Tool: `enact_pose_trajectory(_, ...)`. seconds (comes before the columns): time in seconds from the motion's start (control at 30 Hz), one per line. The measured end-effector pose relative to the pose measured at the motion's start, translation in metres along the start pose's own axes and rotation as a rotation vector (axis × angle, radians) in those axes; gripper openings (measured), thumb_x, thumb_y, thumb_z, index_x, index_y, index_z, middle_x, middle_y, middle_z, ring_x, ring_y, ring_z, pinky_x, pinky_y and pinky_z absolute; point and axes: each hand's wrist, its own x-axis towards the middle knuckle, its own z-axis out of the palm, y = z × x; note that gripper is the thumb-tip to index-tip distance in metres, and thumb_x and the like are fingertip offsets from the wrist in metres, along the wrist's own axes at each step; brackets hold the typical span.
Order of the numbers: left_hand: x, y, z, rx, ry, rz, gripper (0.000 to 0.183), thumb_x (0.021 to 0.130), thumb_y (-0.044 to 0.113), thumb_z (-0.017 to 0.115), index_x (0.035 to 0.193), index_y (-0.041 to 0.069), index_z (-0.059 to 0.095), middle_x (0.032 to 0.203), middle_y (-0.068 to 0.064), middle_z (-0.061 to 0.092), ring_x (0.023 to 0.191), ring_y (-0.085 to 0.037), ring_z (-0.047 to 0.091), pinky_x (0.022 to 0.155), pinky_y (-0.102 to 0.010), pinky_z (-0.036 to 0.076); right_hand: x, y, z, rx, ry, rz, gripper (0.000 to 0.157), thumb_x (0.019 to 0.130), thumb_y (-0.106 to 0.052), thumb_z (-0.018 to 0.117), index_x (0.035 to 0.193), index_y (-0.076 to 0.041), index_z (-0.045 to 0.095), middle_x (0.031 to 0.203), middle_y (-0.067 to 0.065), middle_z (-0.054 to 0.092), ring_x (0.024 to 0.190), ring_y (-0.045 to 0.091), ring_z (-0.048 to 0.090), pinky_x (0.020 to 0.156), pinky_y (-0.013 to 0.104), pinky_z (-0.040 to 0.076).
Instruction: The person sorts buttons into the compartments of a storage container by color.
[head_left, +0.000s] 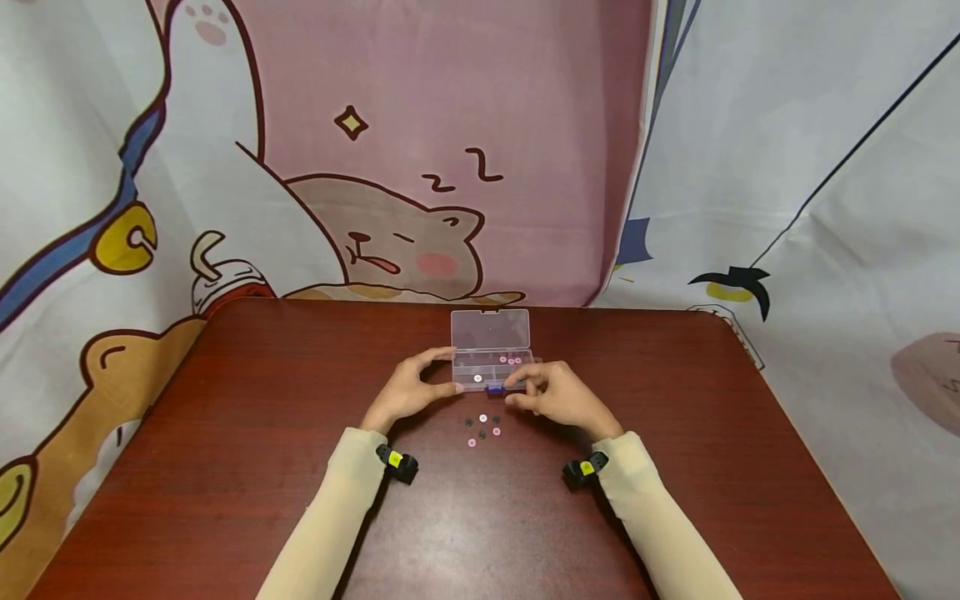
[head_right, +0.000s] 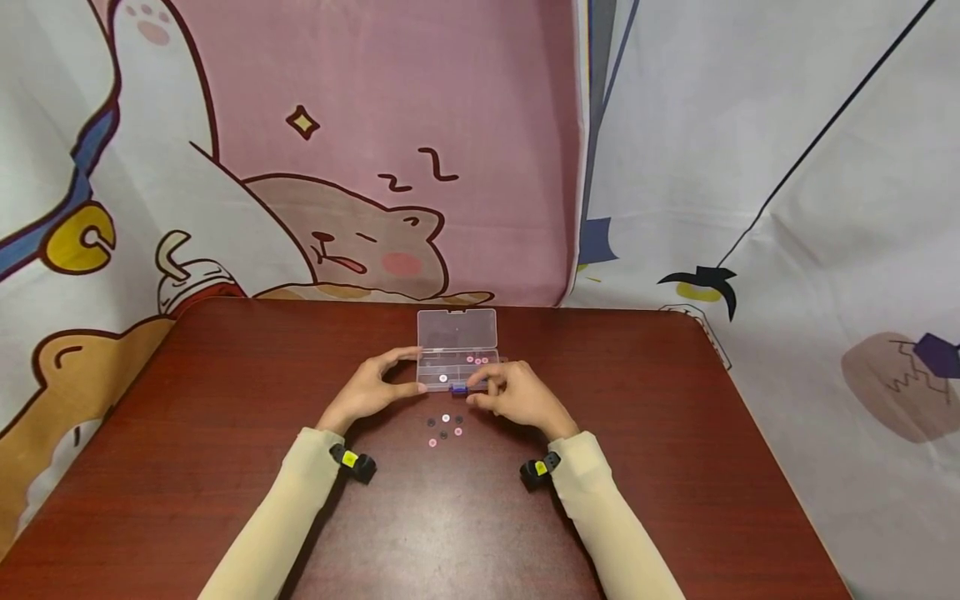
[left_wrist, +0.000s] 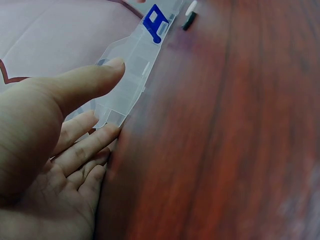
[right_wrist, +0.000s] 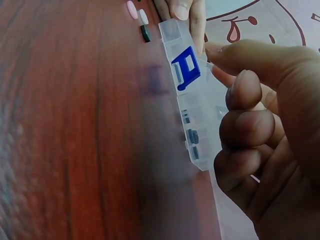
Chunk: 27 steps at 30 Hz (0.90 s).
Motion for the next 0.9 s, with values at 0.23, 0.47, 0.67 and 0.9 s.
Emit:
enact_pose_trajectory(0.23, 0.001, -0.002, 0.000, -0.005, 0.003, 0.016, 0.066, 0.083, 0.030, 0.087, 0.143, 0.022, 0.061, 0.143, -0.001, 0.064, 0.144, -0.026, 0.049, 0.121, -0.050, 0.036, -0.001, -0.003, 0.004, 0.000, -0.069, -0.002, 0.020, 0.090, -0.021, 0.080, 0.108, -0.013, 0.077, 0.054, -0.004, 0.052, 0.048, 0.007, 0.052, 0.047, 0.021, 0.040)
enact_pose_trajectory(0.47, 0.002, -0.003, 0.000, -0.004, 0.005, 0.020, 0.066, 0.082, 0.031, 0.087, 0.142, 0.021, 0.061, 0.142, -0.001, 0.064, 0.142, -0.026, 0.050, 0.120, -0.050, 0.037, 0.000, -0.003, 0.009, -0.067, -0.123, 0.007, 0.019, 0.091, -0.023, 0.080, 0.109, -0.019, 0.077, 0.051, -0.008, 0.051, 0.046, 0.005, 0.052, 0.048, 0.021, 0.042)
enact_pose_trajectory(0.67, 0.001, -0.002, 0.000, -0.005, 0.004, 0.015, 0.066, 0.082, 0.030, 0.087, 0.142, 0.021, 0.061, 0.143, -0.001, 0.064, 0.143, -0.026, 0.050, 0.120, -0.050, 0.037, 0.000, -0.003, 0.012, -0.070, -0.168, 0.023, 0.020, 0.090, -0.019, 0.081, 0.109, -0.020, 0.077, 0.052, -0.008, 0.053, 0.048, 0.006, 0.055, 0.049, 0.022, 0.045)
enact_pose_trajectory(0.9, 0.001, -0.001, 0.000, -0.008, 0.003, 0.023, 0.066, 0.082, 0.029, 0.088, 0.142, 0.019, 0.061, 0.142, -0.001, 0.064, 0.142, -0.025, 0.051, 0.120, -0.049, 0.037, -0.001, -0.005, 0.016, -0.071, -0.170, 0.032, 0.015, 0.089, -0.016, 0.081, 0.103, -0.022, 0.079, 0.054, -0.007, 0.052, 0.048, 0.005, 0.054, 0.049, 0.023, 0.045)
